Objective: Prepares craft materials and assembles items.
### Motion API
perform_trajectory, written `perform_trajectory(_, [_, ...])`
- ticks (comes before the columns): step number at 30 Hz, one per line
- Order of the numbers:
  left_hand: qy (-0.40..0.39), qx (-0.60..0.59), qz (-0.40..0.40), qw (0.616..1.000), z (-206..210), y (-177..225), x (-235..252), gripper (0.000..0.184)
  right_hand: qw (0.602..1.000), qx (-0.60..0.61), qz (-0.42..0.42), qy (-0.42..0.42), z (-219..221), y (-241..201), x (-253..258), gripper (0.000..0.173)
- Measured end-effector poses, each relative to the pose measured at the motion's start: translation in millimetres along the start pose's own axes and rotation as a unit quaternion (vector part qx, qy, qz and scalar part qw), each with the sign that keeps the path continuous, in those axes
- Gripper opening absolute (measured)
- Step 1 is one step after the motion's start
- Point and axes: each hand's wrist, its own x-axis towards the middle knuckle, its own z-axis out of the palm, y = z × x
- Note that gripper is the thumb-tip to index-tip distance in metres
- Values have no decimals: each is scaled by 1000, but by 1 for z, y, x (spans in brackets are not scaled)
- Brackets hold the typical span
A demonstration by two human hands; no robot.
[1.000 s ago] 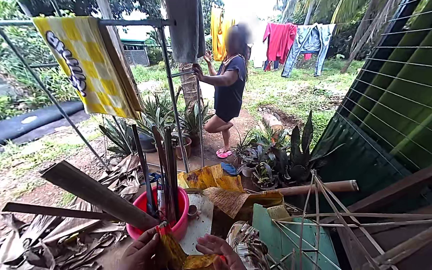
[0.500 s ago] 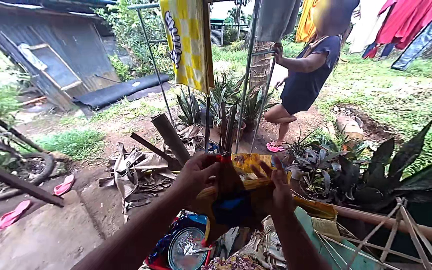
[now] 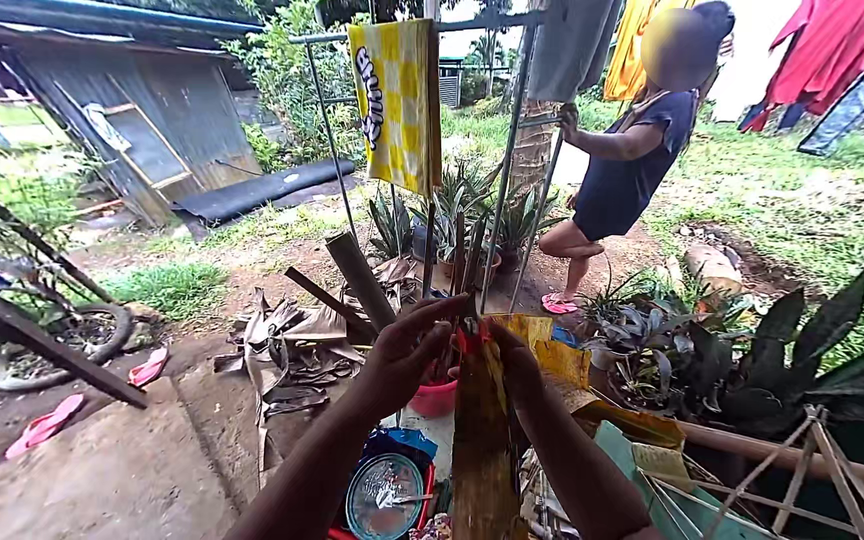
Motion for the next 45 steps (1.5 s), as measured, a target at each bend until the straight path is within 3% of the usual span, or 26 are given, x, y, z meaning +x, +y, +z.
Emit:
perform_trajectory(4, [-27,-113,24,993,6,-3,-6,59,996,79,35,-9,4,20,14,31])
perform_trajectory(7, [-66,-180,16,981,9,-4,-15,70,992,102,32,-64,1,42,18,26])
perform_trajectory(8, [-83,-200,19,976,9,-8,-18,70,992,108,33,-55,9,44,16,24])
perform_trajectory(10, [-84,-227,8,970,11,-16,-23,67,990,113,41,74,62,33,5,28])
perform_trajectory(11, [-78,-230,3,970,12,-19,-25,63,990,132,39,21,66,32,4,31])
perform_trajectory(13, [-53,-237,-11,970,16,-22,-31,52,985,160,40,45,86,33,-3,30])
perform_trajectory(15, [-26,-245,-38,969,19,-20,-35,41,993,117,33,7,73,42,1,27])
perform_trajectory(17, [-10,-259,-58,964,17,-19,-40,42,999,-8,17,51,71,46,5,19])
perform_trajectory(19, [25,-267,-79,960,12,-17,-50,42,995,-101,-14,-12,40,67,15,15])
perform_trajectory(20, [48,-270,-90,957,10,-14,-57,40,993,-89,-13,-70,15,82,23,27])
perform_trajectory(21, [70,-279,-91,954,7,-12,-65,39,995,-53,29,-75,3,92,28,43])
perform_trajectory(23, [114,-272,-92,951,-2,-13,-81,39,984,-55,169,5,-6,105,29,65])
perform_trajectory(25, [149,-266,-96,948,-14,-16,-97,44,935,-155,311,74,-41,136,32,65])
perform_trajectory(27, [153,-291,-87,940,-29,-23,-112,47,844,-365,378,110,-84,187,26,45])
perform_trajectory(30, [155,-308,-79,935,-42,-25,-128,48,650,-642,406,-12,-149,254,5,41])
perform_trajectory(32, [172,-297,-78,936,-45,-18,-132,49,533,-718,443,-61,-159,274,-10,46])
perform_trajectory(33, [180,-290,-79,937,-46,-15,-134,50,500,-731,460,-69,-154,278,-18,53])
perform_trajectory(37, [191,-277,-77,938,-48,-21,-137,57,459,-759,455,-78,-140,287,-36,65])
perform_trajectory(42, [155,-320,-61,932,-46,-40,-132,78,427,-806,400,-92,-140,288,-42,40])
perform_trajectory(45, [138,-330,-54,932,-39,-46,-122,80,436,-805,392,-95,-131,276,-43,39])
